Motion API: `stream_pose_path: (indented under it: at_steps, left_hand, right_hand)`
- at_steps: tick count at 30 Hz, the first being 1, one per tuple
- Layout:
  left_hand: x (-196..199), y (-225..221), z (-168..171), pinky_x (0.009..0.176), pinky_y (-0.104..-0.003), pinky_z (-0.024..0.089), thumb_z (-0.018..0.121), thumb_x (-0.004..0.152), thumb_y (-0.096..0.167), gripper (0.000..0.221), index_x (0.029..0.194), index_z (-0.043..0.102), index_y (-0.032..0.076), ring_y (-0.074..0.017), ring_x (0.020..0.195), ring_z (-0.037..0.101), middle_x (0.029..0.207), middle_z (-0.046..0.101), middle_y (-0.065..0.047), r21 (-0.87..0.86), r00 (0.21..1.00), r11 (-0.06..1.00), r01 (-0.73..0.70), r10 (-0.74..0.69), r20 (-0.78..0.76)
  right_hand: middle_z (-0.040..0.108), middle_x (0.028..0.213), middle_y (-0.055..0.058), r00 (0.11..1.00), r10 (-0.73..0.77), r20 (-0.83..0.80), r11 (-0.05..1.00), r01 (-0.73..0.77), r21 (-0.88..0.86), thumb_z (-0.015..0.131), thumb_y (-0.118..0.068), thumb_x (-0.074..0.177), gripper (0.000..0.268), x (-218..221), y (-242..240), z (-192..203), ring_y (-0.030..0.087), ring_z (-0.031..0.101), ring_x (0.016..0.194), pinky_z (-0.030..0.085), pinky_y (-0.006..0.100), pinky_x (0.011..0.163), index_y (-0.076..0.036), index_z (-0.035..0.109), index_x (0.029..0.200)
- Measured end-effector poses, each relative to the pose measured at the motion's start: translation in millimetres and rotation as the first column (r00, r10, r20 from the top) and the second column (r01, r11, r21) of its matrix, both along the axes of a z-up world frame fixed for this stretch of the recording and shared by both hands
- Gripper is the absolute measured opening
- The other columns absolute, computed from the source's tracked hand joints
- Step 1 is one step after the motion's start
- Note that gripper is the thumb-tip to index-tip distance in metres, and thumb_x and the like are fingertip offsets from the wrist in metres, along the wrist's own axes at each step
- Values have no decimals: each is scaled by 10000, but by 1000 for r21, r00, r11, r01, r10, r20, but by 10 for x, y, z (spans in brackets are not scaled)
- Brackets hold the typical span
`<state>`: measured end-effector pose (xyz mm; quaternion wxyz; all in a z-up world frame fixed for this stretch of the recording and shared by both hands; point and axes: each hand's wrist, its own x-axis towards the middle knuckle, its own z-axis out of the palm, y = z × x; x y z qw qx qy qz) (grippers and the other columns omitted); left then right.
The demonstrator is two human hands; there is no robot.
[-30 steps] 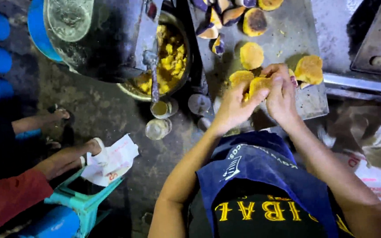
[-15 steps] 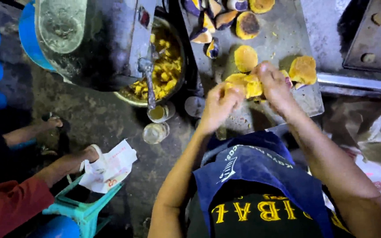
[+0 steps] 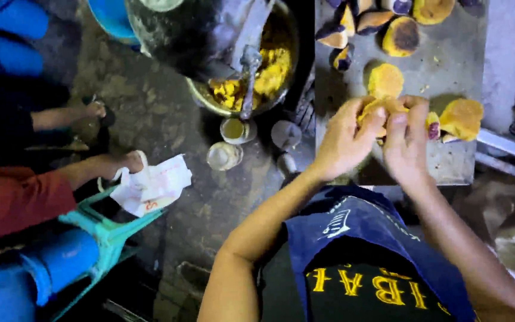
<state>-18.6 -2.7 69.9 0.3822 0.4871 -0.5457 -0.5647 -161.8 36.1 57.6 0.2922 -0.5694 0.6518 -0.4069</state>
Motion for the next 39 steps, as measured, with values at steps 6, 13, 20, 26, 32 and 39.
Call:
stream_pose_path:
  at_steps: [6, 13, 20, 26, 32, 39]
  left_hand:
    - [100, 114, -91, 861, -475, 559, 630, 956, 419, 362, 1180, 659, 137, -406, 1001, 698, 980, 662, -190, -47, 996, 996, -77, 79, 42]
    - [597, 271, -342, 711, -420, 553, 655, 932, 296, 201, 1076, 708, 167, -317, 807, 705, 807, 683, -142, 84, 970, 968, -236, 240, -39]
    - [1323, 179, -1041, 353, -291, 427, 638, 898, 227, 158, 796, 669, 111, -157, 438, 545, 522, 546, -60, 333, 854, 872, -358, 450, -261]
    - [1726, -291, -1388, 257, -356, 337, 587, 862, 210, 245, 720, 660, 25, -296, 254, 466, 350, 416, -150, 586, 757, 687, -431, 628, -180]
    - [2000, -816, -511, 405, -173, 439, 570, 991, 376, 336, 821, 602, 89, -90, 443, 585, 542, 509, 18, 761, 512, 600, -248, 748, -422]
    - [1644, -257, -916, 815, -330, 531, 649, 840, 194, 611, 1417, 464, 113, -244, 1071, 630, 1255, 536, -137, 617, 647, 597, -513, 741, -180]
  right_hand:
    - [528, 977, 222, 992, 43, 115, 999, -46, 17, 285, -462, 1174, 456, 214, -31, 93, 399, 599, 879, 511, 454, 827, -64, 444, 1330]
    - [611, 904, 293, 977, 202, 71, 969, -210, 133, 286, -383, 1173, 447, 782, -183, -3, 503, 636, 815, 507, 585, 734, -5, 519, 1225]
    - [617, 1016, 252, 967, 171, 189, 943, -216, 252, 422, -398, 1161, 362, 1571, -338, -976, 349, 605, 1006, 480, 536, 911, -67, 564, 1195]
    - [497, 583, 58, 594, -404, 696, 838, -64, 541, 523, -399, 1059, 380, 2282, -752, -753, 148, 505, 370, 362, 266, 257, -41, 582, 945]
    - [447, 1406, 284, 630, -439, 641, 801, -49, 597, 365, -463, 1082, 633, 2177, -1180, -538, 463, 637, 1128, 588, 588, 899, -123, 211, 1594]
    - [643, 919, 19, 709, -68, -702, 990, -42, -138, 782, -435, 1037, 439, 576, -753, -252, 218, 574, 830, 521, 336, 807, -105, 744, 1323]
